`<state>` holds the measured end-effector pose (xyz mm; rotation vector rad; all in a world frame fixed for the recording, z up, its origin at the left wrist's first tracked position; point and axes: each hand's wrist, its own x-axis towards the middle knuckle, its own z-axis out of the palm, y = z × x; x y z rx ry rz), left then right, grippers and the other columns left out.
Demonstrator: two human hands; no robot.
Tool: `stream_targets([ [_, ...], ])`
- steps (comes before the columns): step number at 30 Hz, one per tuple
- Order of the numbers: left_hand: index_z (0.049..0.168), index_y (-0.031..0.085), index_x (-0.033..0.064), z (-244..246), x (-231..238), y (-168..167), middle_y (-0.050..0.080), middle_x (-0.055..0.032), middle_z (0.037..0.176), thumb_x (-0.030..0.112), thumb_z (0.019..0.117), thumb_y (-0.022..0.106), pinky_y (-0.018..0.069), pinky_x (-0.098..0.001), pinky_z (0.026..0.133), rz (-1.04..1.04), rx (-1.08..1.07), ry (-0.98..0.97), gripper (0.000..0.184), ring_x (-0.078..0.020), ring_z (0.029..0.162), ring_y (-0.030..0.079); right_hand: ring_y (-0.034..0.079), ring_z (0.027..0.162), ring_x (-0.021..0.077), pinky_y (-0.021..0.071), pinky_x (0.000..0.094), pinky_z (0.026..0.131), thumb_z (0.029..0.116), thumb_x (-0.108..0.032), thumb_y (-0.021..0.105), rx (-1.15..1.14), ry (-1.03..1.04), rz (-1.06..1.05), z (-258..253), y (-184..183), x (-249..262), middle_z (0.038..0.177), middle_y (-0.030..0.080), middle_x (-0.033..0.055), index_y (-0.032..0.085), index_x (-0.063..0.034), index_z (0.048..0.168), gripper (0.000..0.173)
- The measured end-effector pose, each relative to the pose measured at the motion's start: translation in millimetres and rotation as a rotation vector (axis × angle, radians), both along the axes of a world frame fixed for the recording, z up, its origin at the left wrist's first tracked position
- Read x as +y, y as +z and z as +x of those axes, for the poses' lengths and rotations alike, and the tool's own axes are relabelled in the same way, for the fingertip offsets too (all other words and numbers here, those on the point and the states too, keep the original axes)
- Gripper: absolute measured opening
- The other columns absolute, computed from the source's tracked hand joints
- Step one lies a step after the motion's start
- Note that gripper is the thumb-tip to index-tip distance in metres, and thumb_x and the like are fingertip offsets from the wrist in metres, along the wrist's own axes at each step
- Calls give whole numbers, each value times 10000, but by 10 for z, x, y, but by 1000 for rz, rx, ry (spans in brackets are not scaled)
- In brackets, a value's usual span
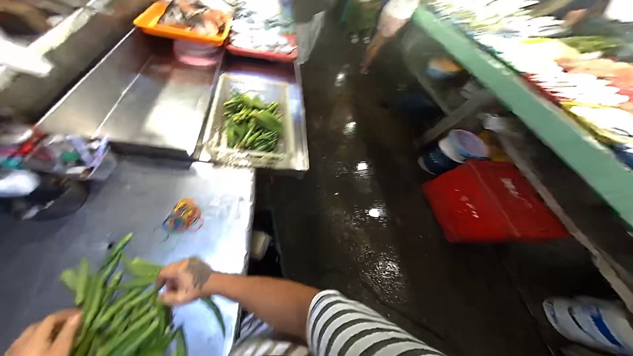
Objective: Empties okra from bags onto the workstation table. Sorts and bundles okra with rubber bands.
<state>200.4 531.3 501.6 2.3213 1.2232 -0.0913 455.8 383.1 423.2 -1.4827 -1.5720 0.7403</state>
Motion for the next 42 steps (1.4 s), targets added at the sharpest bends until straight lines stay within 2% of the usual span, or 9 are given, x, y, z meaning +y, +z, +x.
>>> stream_targets([
  [6, 1139, 742, 37, 24, -163, 332, 663, -220, 1209, 207, 1070, 528, 462, -605, 1047, 51, -64, 165, 282, -383, 1196, 608, 720, 829, 204, 620, 442, 794, 913, -174, 727, 97, 69, -24, -28, -170, 15, 973, 735, 114, 717, -25, 1099, 239],
  [9, 1123, 745, 55, -129, -105, 366, 679, -182, 1183, 166, 1023, 609, 499, -558, 1034, 25, 27, 141, 202, -335, 1156, 639, 688, 746, 184, 607, 431, 710, 893, -212, 709, 64, 63, -6, -63, -168, 35, 866, 708, 82, 713, -44, 1040, 224],
  [15, 1194, 698, 58, -298, -93, 336, 685, -153, 1205, 65, 1050, 479, 501, -533, 1038, -46, 2, 206, 262, -290, 1151, 651, 618, 632, 128, 551, 360, 601, 891, -288, 666, 64, 48, -8, -78, -182, 39, 757, 662, 30, 710, -70, 987, 242],
  [22, 1132, 740, 136, -164, -48, 312, 684, -121, 1184, 249, 1001, 644, 460, -615, 1006, -13, 231, 247, 199, -337, 1201, 595, 583, 589, 100, 519, 324, 555, 871, -253, 678, 115, 30, -10, -95, -150, 24, 712, 629, 7, 696, -80, 955, 193],
  [25, 1225, 720, 214, -80, -43, 310, 637, -114, 1286, 473, 974, 666, 404, -675, 999, -66, 367, 243, 365, -377, 1307, 494, 581, 585, 97, 517, 316, 550, 870, -253, 678, 116, 25, -9, -83, -153, 20, 713, 629, 6, 695, -82, 957, 192],
  [27, 1269, 692, 222, -120, -21, 314, 620, -118, 1324, 409, 1022, 603, 399, -682, 1002, -80, 349, 238, 323, -382, 1321, 488, 576, 586, 95, 511, 317, 550, 870, -256, 672, 112, 30, -12, -78, -150, 20, 712, 622, 1, 693, -84, 961, 196],
  [31, 1196, 670, 56, -383, -75, 464, 657, -200, 1213, 154, 1063, 462, 464, -632, 1008, -63, 214, 366, 265, -381, 1195, 607, 574, 581, 90, 507, 312, 543, 861, -265, 675, 114, 31, -6, -72, -170, 33, 706, 623, -2, 692, -87, 966, 207],
  [36, 1182, 630, 51, -771, -724, 486, 672, -192, 1063, 325, 1084, 496, 527, -603, 867, -123, 121, 551, 320, -348, 983, 666, 558, 551, 85, 493, 305, 513, 856, -249, 653, 119, 36, -11, -78, -154, -5, 695, 621, -4, 692, -85, 977, 208],
  [42, 1441, 544, 89, -1227, -1576, 26, 569, -173, 1432, 221, 1074, 478, 369, -565, 1158, -135, -6, 674, 395, -345, 1368, 499, 571, 634, 140, 493, 357, 576, 943, -275, 669, 65, -10, 5, -267, 38, -22, 760, 629, 32, 704, -90, 915, 190],
])
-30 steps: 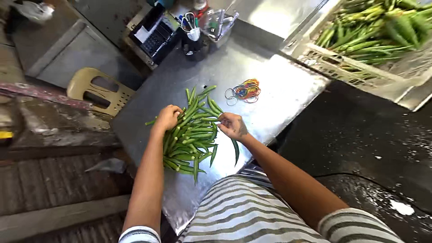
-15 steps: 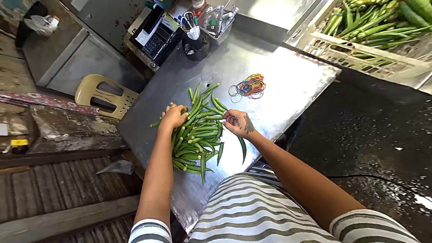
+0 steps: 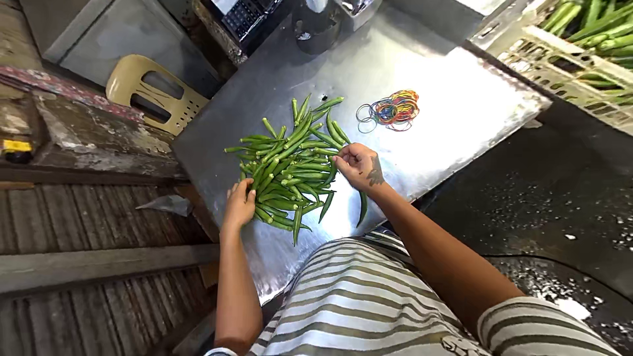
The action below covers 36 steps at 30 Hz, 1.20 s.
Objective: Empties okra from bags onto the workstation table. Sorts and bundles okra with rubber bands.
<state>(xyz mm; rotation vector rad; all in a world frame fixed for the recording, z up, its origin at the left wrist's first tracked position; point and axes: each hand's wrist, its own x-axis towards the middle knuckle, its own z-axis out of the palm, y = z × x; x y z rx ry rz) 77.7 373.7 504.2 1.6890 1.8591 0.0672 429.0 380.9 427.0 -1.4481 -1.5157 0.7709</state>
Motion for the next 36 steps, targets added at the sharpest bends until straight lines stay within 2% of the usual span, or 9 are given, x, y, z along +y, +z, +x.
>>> stream_targets([
  [6, 1394, 587, 93, -214, -407, -163, 611, -133, 1381, 126, 1060, 423, 447, -501, 1109, 232, -149, 230, 374, -269, 1313, 556, 652, 988, 310, 552, 511, 849, 844, -323, 759, -330, 241, 19, -417, 69, -2, 983, 673, 117, 752, -116, 971, 243],
  [11, 1365, 612, 141, -192, -414, -149, 597, -113, 1383, 160, 1065, 468, 470, -519, 1057, 261, -124, 269, 334, -280, 1269, 569, 652, 971, 308, 533, 539, 831, 774, -360, 852, -509, 394, -15, -330, 134, 79, 993, 678, 93, 765, -153, 1018, 332],
  [15, 1317, 647, 139, -89, -455, -195, 616, -115, 1338, 198, 1036, 559, 415, -554, 1095, 343, -60, 226, 301, -316, 1288, 535, 645, 1005, 331, 513, 541, 832, 853, -357, 772, -592, 372, 128, -374, 306, -110, 1017, 689, 108, 759, -147, 1041, 283],
  [20, 1207, 727, 210, 65, -564, -210, 649, -52, 1220, 193, 947, 682, 471, -522, 1017, 399, -128, 27, 265, -281, 1190, 561, 642, 971, 302, 521, 499, 829, 911, -498, 685, -622, 507, 259, -851, 302, -476, 953, 686, 75, 751, -162, 1008, 356],
  [24, 1239, 721, 262, 273, -693, -292, 656, -32, 1211, 214, 889, 765, 485, -529, 1012, 352, -163, -160, 356, -272, 1199, 565, 635, 937, 264, 499, 455, 801, 1008, -386, 568, -688, 508, 317, -999, 190, -551, 922, 683, 44, 753, -163, 968, 293],
  [29, 1229, 709, 204, 410, -909, -343, 607, -13, 1377, 337, 1045, 517, 393, -549, 1107, 458, -314, -92, 298, -246, 1338, 499, 651, 918, 182, 507, 425, 833, 1015, -419, 601, -355, 493, 204, -1062, 736, -577, 953, 718, 20, 770, -138, 1048, 329],
  [30, 1216, 693, 132, 417, -928, -340, 645, -22, 1318, 315, 1063, 484, 423, -512, 1101, 478, -420, -10, 317, -213, 1293, 545, 658, 881, 168, 537, 417, 817, 1022, -398, 590, -264, 479, 176, -1088, 788, -534, 927, 708, 26, 757, -105, 1051, 339],
  [33, 1219, 577, 29, 371, -895, -283, 651, -37, 894, 304, 1090, 433, 599, -371, 741, 489, -864, 418, 336, -139, 783, 664, 660, 890, 219, 565, 420, 822, 1033, -351, 540, -320, 419, 183, -1254, 809, -270, 930, 687, 75, 729, -66, 1073, 344],
  [36, 1178, 501, 180, 130, -781, -279, 457, 69, 703, 342, 1114, 346, 443, -222, 498, 433, -1309, 669, 233, -53, 535, 455, 609, 1088, 356, 517, 529, 898, 1007, -259, 589, -648, 450, 156, -1576, 758, 32, 1137, 656, 141, 723, -156, 1200, 256],
])
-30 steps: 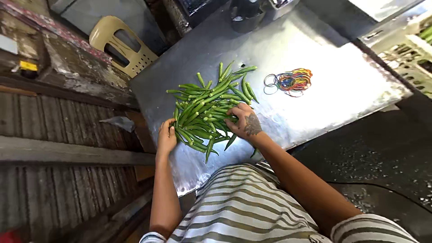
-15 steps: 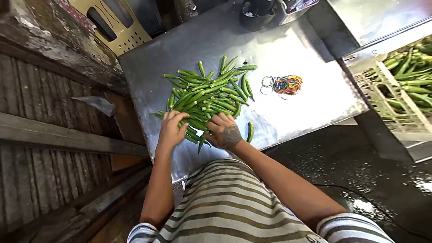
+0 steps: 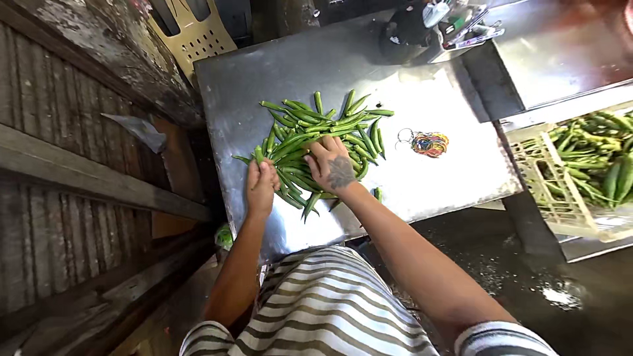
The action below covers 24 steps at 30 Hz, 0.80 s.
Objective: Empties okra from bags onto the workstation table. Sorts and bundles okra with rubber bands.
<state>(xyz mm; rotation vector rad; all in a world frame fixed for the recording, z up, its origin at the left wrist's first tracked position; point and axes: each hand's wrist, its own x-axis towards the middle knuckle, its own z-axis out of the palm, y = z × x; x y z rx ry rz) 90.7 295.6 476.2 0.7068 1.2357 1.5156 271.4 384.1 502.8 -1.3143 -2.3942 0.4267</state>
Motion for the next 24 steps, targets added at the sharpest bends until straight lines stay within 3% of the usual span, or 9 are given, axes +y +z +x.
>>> stream_targets([
  [3, 1345, 464, 267, -234, 71, -11, 442, 33, 698, 404, 1125, 281, 453, -235, 475, -56, -208, 35, 318, -88, 522, 464, 566, 1206, 388, 467, 564, 942, 1014, -241, 559, -341, 10, 83, -319, -154, 252, 1301, 618, 152, 653, -213, 1335, 336],
  [6, 1343, 444, 246, -319, 48, -27, 544, -5, 781, 373, 1129, 283, 564, -331, 625, -117, -250, 57, 297, -153, 651, 594, 609, 1145, 362, 453, 578, 942, 1027, -252, 558, -433, 11, 166, -390, -217, 327, 1179, 681, 131, 711, -139, 1161, 232],
  [8, 1329, 434, 193, -297, -19, -69, 629, -49, 896, 334, 1135, 275, 593, -379, 726, -140, -283, 58, 288, -199, 780, 667, 620, 1075, 348, 437, 582, 940, 1021, -246, 566, -366, -16, 183, -294, -135, 221, 1069, 696, 116, 733, -114, 1009, 214],
  [11, 1319, 439, 153, -164, -41, -156, 653, -75, 957, 334, 1129, 271, 589, -399, 786, -128, -376, 20, 312, -225, 851, 680, 634, 1052, 330, 453, 585, 922, 1045, -317, 538, -220, -219, 32, -91, 57, -51, 1013, 700, 97, 750, -130, 1013, 284],
  [14, 1288, 514, 132, 83, -23, -154, 686, -95, 1017, 511, 1091, 247, 586, -448, 839, -101, -606, -14, 503, -249, 908, 693, 673, 936, 257, 544, 514, 851, 1049, -289, 535, 145, -343, -281, 52, 149, -406, 930, 697, 95, 742, -82, 1021, 294],
  [17, 1348, 502, 158, 268, 15, -108, 670, -120, 1166, 682, 1026, 269, 556, -507, 927, -67, -766, -81, 658, -288, 1040, 677, 679, 880, 155, 568, 400, 842, 1041, -301, 552, 332, -319, -370, 30, -1, -754, 890, 709, 35, 757, -98, 1014, 290],
  [20, 1292, 562, 162, 384, 84, -91, 688, -75, 1006, 498, 1088, 339, 593, -425, 829, -62, -728, -123, 451, -231, 878, 693, 674, 876, 130, 553, 380, 844, 1012, -370, 603, 331, -229, -323, 61, -162, -898, 899, 728, 2, 771, -120, 1017, 301],
  [22, 1125, 580, 138, 424, 133, -77, 538, 6, 732, 293, 1116, 376, 545, -315, 623, -128, -654, -106, 256, -130, 602, 551, 665, 809, 89, 574, 309, 771, 1001, -361, 639, 384, -241, -342, 155, -125, -901, 868, 714, -5, 771, -115, 988, 279],
  [24, 1008, 556, 140, 400, 155, -64, 446, 34, 639, 276, 1120, 378, 469, -240, 490, -181, -657, -131, 250, -88, 483, 447, 665, 761, 79, 588, 291, 713, 1016, -312, 616, 399, -317, -329, 337, -72, -843, 864, 704, 11, 757, -98, 999, 257],
])
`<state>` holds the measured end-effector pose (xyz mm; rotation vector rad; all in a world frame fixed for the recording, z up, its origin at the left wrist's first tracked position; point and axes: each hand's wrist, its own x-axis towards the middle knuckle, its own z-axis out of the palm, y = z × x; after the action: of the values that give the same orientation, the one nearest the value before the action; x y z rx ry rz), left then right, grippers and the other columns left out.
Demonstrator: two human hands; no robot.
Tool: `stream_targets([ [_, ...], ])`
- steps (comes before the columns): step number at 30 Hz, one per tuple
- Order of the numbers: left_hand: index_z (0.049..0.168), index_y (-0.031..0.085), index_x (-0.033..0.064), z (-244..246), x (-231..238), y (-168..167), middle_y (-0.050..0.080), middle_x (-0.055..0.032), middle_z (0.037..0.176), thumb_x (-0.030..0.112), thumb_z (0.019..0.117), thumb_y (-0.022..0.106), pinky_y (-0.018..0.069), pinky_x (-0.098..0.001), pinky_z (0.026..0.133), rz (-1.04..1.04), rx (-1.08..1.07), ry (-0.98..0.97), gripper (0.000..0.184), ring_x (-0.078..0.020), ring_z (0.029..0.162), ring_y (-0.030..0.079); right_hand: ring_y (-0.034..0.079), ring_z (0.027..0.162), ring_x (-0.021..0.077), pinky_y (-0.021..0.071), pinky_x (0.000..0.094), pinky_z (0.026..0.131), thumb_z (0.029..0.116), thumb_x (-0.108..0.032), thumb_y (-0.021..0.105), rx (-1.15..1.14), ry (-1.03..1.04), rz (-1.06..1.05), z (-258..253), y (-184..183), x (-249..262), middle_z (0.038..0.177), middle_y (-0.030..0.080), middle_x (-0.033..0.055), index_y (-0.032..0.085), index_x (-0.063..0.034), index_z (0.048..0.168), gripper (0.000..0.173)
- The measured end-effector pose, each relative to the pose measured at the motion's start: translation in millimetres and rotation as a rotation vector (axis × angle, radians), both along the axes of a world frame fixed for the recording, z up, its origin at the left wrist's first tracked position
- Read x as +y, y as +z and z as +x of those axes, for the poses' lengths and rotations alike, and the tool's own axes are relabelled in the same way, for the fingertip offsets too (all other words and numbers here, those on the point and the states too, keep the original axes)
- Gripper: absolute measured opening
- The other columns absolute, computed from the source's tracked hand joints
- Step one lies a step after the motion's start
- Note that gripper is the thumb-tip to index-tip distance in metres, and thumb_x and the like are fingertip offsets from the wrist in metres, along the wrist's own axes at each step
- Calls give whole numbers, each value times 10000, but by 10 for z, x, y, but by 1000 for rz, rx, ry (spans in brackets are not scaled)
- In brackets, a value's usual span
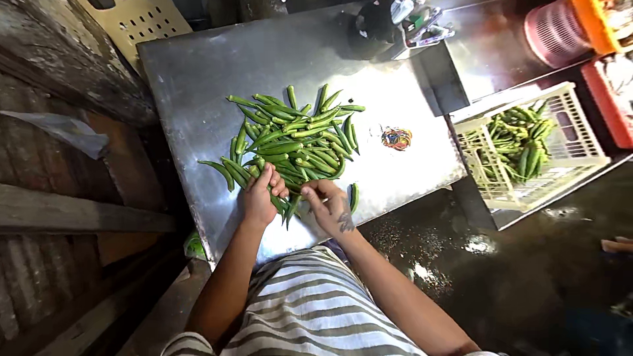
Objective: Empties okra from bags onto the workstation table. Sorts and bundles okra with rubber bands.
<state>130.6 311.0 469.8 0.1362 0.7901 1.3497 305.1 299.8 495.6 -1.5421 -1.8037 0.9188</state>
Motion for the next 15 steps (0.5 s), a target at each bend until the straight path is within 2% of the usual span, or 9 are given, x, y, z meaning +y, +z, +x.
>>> stream_targets([
  [2, 919, 533, 145, -56, 13, 16, 432, 33, 623, 313, 1124, 356, 445, -231, 465, -31, 24, -44, 319, -88, 461, 425, 664, 745, 97, 586, 318, 699, 1009, -279, 623, -73, -81, 14, 232, -10, 120, 861, 701, 19, 747, -100, 990, 218],
  [3, 894, 531, 145, -88, 18, 22, 458, 25, 642, 334, 1126, 337, 476, -246, 487, -42, 57, -69, 357, -97, 482, 454, 654, 745, 121, 577, 340, 695, 997, -271, 636, -123, -96, 4, 347, -17, 191, 866, 686, 31, 738, -97, 988, 202],
  [5, 885, 549, 141, -158, 18, 30, 543, -4, 720, 364, 1128, 294, 585, -346, 628, -44, 118, -114, 416, -149, 596, 573, 640, 765, 188, 557, 400, 697, 983, -262, 663, -228, -92, -61, 547, -16, 332, 891, 663, 75, 727, -83, 992, 190],
  [6, 879, 564, 134, -188, 10, 37, 578, -23, 754, 376, 1127, 286, 608, -416, 712, -42, 129, -126, 444, -183, 661, 620, 645, 789, 216, 555, 430, 715, 986, -259, 670, -283, -90, -103, 628, -25, 393, 908, 662, 91, 723, -80, 992, 187],
  [7, 874, 576, 128, -211, 2, 51, 603, -33, 772, 385, 1127, 283, 618, -451, 746, -43, 137, -133, 465, -200, 690, 645, 650, 815, 239, 554, 456, 739, 990, -255, 666, -330, -102, -136, 699, -42, 441, 919, 664, 101, 719, -79, 989, 184],
  [8, 872, 582, 129, -222, -3, 65, 606, -27, 764, 388, 1126, 276, 619, -431, 710, -45, 144, -141, 474, -188, 665, 638, 653, 832, 254, 553, 472, 759, 997, -249, 655, -369, -137, -162, 772, -61, 480, 923, 665, 108, 718, -78, 988, 183],
  [10, 855, 565, 136, -214, -3, 72, 566, 4, 690, 387, 1127, 233, 574, -312, 528, -29, 126, -150, 497, -129, 530, 569, 653, 857, 280, 542, 499, 796, 1012, -230, 631, -414, -266, -203, 960, -92, 545, 920, 668, 121, 721, -71, 999, 184],
  [11, 846, 554, 136, -209, -9, 70, 545, 12, 660, 385, 1128, 210, 542, -281, 480, -14, 98, -156, 510, -116, 493, 542, 662, 879, 296, 543, 516, 820, 1017, -222, 618, -422, -334, -223, 1089, -121, 570, 931, 681, 134, 724, -66, 1015, 189],
  [15, 828, 533, 129, -155, -18, 13, 496, 21, 634, 332, 1132, 229, 493, -253, 471, 19, 116, -186, 475, -107, 481, 496, 685, 959, 347, 529, 577, 892, 1030, -229, 597, -375, -509, -329, 1529, -206, 708, 1005, 715, 174, 703, -48, 1127, 231],
])
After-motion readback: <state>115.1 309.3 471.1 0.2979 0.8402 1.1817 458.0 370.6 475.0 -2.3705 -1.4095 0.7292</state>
